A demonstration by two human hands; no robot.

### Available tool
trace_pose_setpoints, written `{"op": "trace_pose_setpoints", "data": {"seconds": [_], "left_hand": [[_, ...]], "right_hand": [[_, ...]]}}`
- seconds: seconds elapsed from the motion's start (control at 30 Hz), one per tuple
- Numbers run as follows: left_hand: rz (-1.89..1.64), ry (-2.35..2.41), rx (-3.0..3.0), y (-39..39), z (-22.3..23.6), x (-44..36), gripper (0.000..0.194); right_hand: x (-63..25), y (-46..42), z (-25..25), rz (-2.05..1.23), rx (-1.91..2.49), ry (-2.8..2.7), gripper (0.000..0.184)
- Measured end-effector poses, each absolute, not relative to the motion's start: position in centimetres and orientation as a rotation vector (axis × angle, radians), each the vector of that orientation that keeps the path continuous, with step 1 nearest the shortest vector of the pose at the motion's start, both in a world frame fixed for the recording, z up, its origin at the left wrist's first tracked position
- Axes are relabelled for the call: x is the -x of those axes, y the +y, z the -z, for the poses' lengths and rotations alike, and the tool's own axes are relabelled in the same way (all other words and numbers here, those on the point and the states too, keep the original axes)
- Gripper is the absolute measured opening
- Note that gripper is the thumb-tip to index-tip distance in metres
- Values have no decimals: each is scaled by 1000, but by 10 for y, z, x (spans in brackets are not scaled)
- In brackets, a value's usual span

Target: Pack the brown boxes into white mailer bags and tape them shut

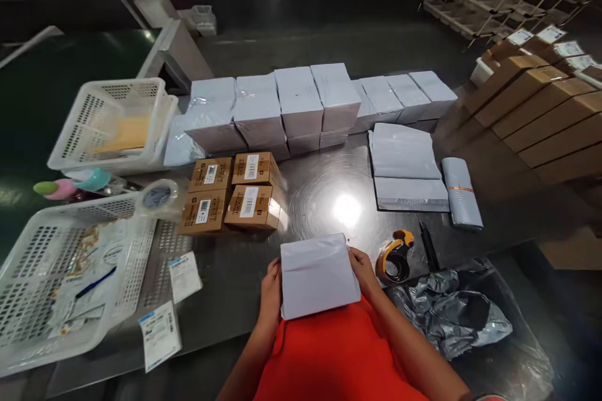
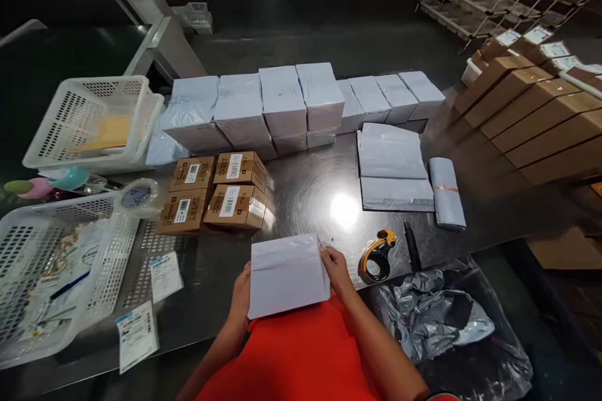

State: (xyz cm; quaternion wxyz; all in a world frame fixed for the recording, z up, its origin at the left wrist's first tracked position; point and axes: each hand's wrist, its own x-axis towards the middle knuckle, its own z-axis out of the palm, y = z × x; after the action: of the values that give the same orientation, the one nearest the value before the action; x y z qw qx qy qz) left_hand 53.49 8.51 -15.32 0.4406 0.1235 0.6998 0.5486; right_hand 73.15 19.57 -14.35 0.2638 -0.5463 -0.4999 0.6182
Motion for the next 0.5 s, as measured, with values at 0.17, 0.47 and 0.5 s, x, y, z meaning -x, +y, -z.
{"op": "trace_pose_setpoints", "data": {"seconds": [0.17,0.47,0.5], "left_hand": [[-1244,1694,-255,75,154,-540,47],[-983,2001,-2027,72,95,-517,73],[-810,1875,-2219,77,94,-523,87]], "right_hand": [[-735,199,158,-1648,1645,-1379,67],[-771,149,139,-1008,1153,-1773,58],[-771,141,145,-1005,1045,-1884,65]]}}
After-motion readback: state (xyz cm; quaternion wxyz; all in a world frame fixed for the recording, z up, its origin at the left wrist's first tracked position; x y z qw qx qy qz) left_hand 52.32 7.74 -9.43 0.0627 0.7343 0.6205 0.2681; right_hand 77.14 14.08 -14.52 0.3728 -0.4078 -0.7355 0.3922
